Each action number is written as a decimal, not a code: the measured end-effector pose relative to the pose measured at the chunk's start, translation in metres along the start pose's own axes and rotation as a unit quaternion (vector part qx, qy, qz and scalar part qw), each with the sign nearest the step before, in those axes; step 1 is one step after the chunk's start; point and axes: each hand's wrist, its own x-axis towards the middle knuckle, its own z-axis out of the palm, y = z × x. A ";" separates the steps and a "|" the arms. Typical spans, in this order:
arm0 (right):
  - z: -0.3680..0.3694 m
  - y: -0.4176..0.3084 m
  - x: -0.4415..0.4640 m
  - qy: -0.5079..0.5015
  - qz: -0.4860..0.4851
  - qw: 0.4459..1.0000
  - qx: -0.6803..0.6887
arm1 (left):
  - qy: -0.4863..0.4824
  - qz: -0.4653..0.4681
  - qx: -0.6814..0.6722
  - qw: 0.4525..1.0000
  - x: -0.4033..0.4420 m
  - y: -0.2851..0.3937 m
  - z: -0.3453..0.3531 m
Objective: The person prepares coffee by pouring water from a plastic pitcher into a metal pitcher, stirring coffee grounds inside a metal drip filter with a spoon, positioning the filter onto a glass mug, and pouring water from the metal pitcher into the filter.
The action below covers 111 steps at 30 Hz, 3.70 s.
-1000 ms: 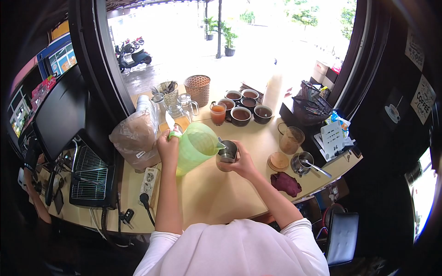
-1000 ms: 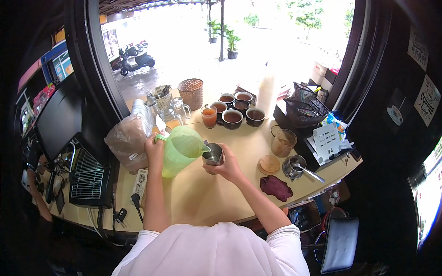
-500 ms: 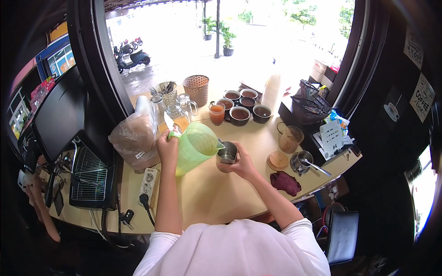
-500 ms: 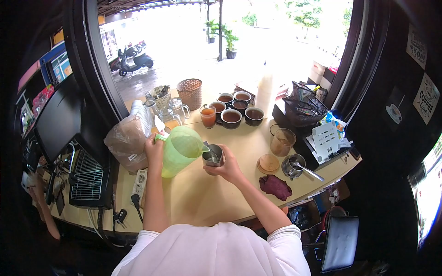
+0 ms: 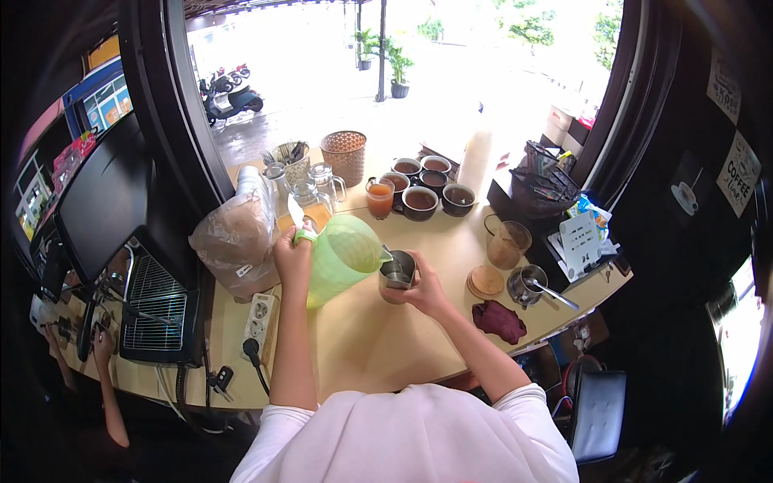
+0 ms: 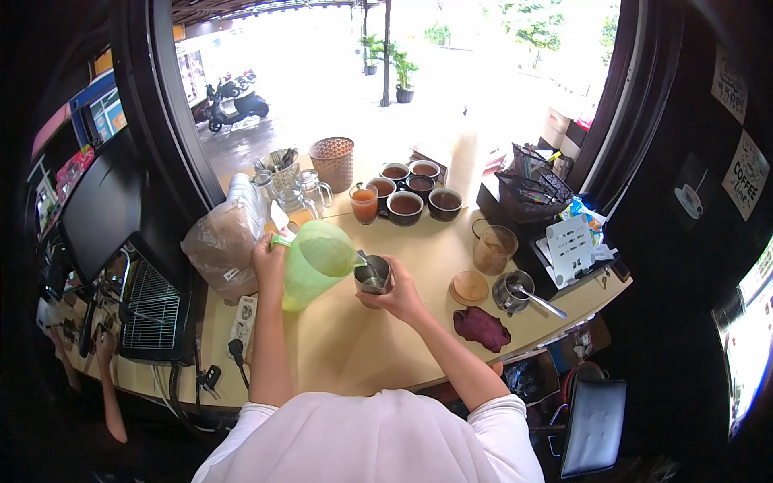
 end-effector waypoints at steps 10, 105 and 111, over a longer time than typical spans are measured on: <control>0.000 0.003 -0.001 0.001 0.003 1.000 0.002 | -0.013 -0.011 -0.018 1.000 -0.002 0.001 0.001; -0.002 0.018 -0.022 0.012 -0.005 0.998 -0.057 | -0.020 0.010 -0.026 0.999 -0.006 0.003 0.003; -0.002 0.019 -0.023 0.015 -0.018 0.998 -0.060 | -0.039 -0.016 -0.051 0.998 -0.005 0.001 0.003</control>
